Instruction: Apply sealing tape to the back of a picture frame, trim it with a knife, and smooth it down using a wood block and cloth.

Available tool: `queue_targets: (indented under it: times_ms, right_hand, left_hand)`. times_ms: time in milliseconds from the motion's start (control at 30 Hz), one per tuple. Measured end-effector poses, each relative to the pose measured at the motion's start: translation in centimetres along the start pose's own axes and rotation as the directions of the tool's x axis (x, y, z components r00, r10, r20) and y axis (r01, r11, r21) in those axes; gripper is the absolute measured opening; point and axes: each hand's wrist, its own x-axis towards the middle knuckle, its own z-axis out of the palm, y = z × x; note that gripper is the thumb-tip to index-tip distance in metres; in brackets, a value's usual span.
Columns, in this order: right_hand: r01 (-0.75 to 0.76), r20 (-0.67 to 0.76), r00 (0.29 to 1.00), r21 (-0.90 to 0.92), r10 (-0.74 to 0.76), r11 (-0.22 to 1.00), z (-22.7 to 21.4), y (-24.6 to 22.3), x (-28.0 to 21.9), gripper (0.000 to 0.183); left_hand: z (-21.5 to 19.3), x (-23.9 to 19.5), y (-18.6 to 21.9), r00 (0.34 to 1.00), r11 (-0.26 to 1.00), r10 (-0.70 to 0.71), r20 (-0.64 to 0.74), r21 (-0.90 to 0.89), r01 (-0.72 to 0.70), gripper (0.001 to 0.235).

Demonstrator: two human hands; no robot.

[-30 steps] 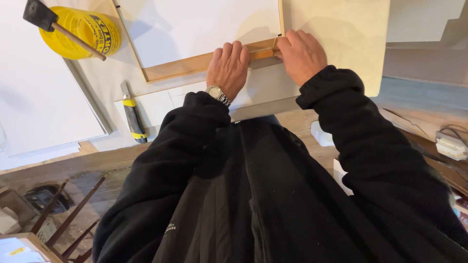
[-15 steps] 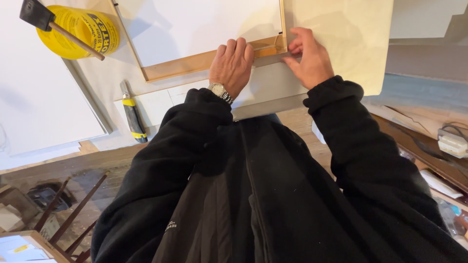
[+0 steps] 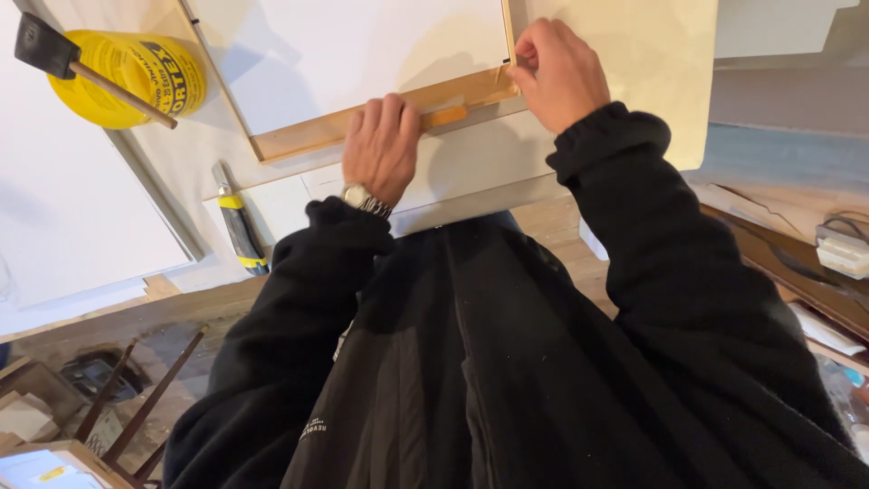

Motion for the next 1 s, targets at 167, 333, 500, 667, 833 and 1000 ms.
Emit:
queue_targets:
  times_ms: [167,333,500,667,833,1000]
  right_hand:
    - [-0.371,0.182,0.914,0.012,0.363,0.929,0.9,0.1,1.7,0.034]
    - [-0.454,0.104,0.889,0.088,0.445,0.887,2.7,0.6,0.8,0.037]
    - [-0.470,0.010,0.880,0.175,0.475,0.865,3.9,0.1,-0.3,0.036]
    - [-0.461,-0.061,0.873,0.223,0.484,0.859,4.6,-0.4,-0.5,0.032]
    - [-0.424,-0.129,0.882,0.201,0.453,0.883,5.5,-0.6,-0.7,0.028]
    - [-0.429,-0.143,0.876,0.207,0.461,0.879,5.4,-0.9,-1.1,0.026]
  left_hand:
    - [-0.7,-3.3,-0.8,1.000,0.996,-0.029,-0.001,-0.090,0.029,0.023]
    - [-0.6,-4.1,-0.4,0.988,0.985,0.069,0.138,-0.166,-0.045,0.027]
    - [0.0,-4.1,-0.7,0.987,0.978,0.036,0.159,-0.208,-0.002,0.030]
    - [0.2,-4.3,-0.7,0.984,0.978,-0.005,0.178,-0.204,0.042,0.027]
    - [0.3,-4.1,-0.5,0.981,0.969,-0.057,0.184,-0.228,0.099,0.027]
    - [0.6,-4.2,-0.4,0.977,0.969,-0.059,0.203,-0.224,0.105,0.026]
